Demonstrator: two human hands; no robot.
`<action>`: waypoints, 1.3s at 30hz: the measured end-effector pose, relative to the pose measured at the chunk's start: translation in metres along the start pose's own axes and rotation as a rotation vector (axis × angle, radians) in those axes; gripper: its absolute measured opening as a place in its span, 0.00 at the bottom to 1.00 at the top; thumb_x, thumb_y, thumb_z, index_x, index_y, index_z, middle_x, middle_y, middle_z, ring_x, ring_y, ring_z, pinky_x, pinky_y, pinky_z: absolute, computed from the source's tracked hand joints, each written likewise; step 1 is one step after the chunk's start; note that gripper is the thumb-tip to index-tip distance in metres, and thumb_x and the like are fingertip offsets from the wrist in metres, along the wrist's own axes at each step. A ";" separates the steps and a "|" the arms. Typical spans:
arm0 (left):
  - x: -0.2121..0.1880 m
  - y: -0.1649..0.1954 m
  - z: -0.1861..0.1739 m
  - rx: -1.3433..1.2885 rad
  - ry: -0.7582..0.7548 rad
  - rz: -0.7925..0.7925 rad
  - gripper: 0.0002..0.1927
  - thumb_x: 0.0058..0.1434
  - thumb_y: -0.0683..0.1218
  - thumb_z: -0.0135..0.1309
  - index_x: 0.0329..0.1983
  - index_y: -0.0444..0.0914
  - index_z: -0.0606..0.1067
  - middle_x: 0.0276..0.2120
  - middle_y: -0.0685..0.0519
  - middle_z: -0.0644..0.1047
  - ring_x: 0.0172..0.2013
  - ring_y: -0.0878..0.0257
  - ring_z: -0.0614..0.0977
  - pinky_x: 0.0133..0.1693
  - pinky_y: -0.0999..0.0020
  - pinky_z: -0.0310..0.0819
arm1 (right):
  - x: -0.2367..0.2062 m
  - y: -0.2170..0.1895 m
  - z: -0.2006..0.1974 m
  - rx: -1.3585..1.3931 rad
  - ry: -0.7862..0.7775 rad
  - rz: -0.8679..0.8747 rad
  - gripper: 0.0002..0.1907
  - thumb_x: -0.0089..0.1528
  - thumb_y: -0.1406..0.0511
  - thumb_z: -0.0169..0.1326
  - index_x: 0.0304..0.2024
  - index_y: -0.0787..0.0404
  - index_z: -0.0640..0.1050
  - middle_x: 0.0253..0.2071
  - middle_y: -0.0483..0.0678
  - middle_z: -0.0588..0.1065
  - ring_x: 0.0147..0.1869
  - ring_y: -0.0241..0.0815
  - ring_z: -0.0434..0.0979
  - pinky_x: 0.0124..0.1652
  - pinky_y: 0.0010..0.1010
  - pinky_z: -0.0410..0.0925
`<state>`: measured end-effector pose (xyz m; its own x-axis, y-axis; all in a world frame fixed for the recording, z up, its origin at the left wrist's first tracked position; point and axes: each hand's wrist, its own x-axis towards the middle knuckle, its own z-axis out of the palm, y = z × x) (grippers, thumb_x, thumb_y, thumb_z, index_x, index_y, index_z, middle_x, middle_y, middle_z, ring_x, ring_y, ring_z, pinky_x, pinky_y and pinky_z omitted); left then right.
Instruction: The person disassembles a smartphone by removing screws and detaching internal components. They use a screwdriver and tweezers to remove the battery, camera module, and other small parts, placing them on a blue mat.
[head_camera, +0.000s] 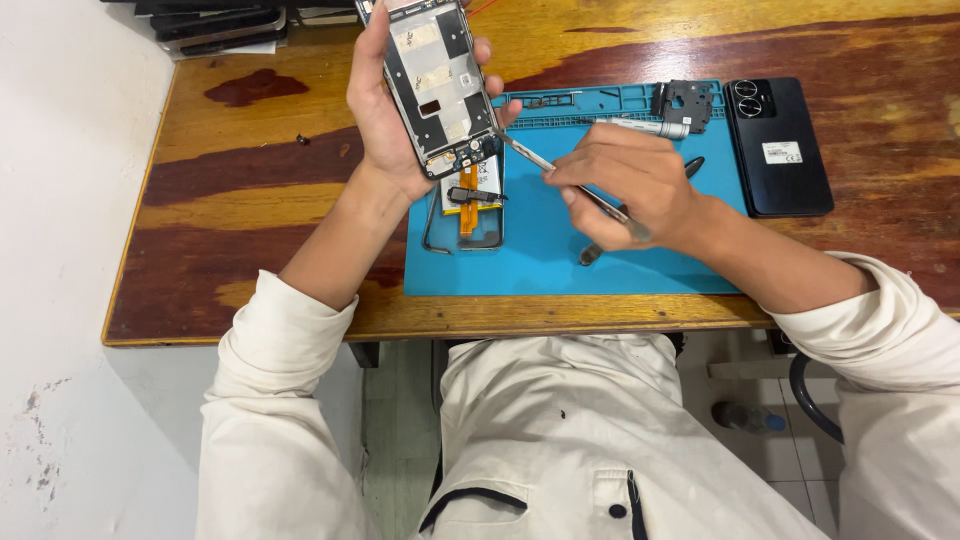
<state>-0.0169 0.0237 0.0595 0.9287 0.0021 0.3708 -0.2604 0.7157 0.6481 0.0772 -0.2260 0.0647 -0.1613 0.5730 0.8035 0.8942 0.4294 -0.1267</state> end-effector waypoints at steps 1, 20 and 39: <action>0.000 0.000 0.000 0.005 0.007 0.006 0.32 0.73 0.69 0.34 0.54 0.40 0.75 0.43 0.47 0.78 0.41 0.56 0.84 0.51 0.49 0.82 | -0.001 0.001 0.000 0.001 0.001 0.008 0.12 0.55 0.80 0.55 0.41 0.72 0.79 0.36 0.56 0.79 0.36 0.47 0.79 0.34 0.33 0.71; -0.006 -0.010 0.014 0.132 0.105 0.116 0.27 0.72 0.65 0.39 0.60 0.42 0.68 0.41 0.52 0.73 0.39 0.61 0.79 0.48 0.56 0.80 | -0.001 -0.003 0.000 -0.056 -0.010 0.096 0.13 0.52 0.81 0.52 0.38 0.69 0.80 0.30 0.52 0.77 0.30 0.45 0.73 0.29 0.34 0.66; -0.008 0.001 0.015 -0.037 0.040 0.077 0.27 0.72 0.67 0.38 0.50 0.40 0.69 0.37 0.51 0.69 0.36 0.63 0.73 0.42 0.62 0.73 | -0.013 0.010 0.004 0.473 -0.008 0.619 0.15 0.67 0.76 0.40 0.44 0.69 0.80 0.44 0.54 0.82 0.37 0.37 0.80 0.40 0.28 0.74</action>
<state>-0.0284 0.0140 0.0667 0.9161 0.0855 0.3918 -0.3226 0.7377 0.5931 0.0864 -0.2264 0.0505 0.3050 0.8097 0.5015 0.5493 0.2806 -0.7871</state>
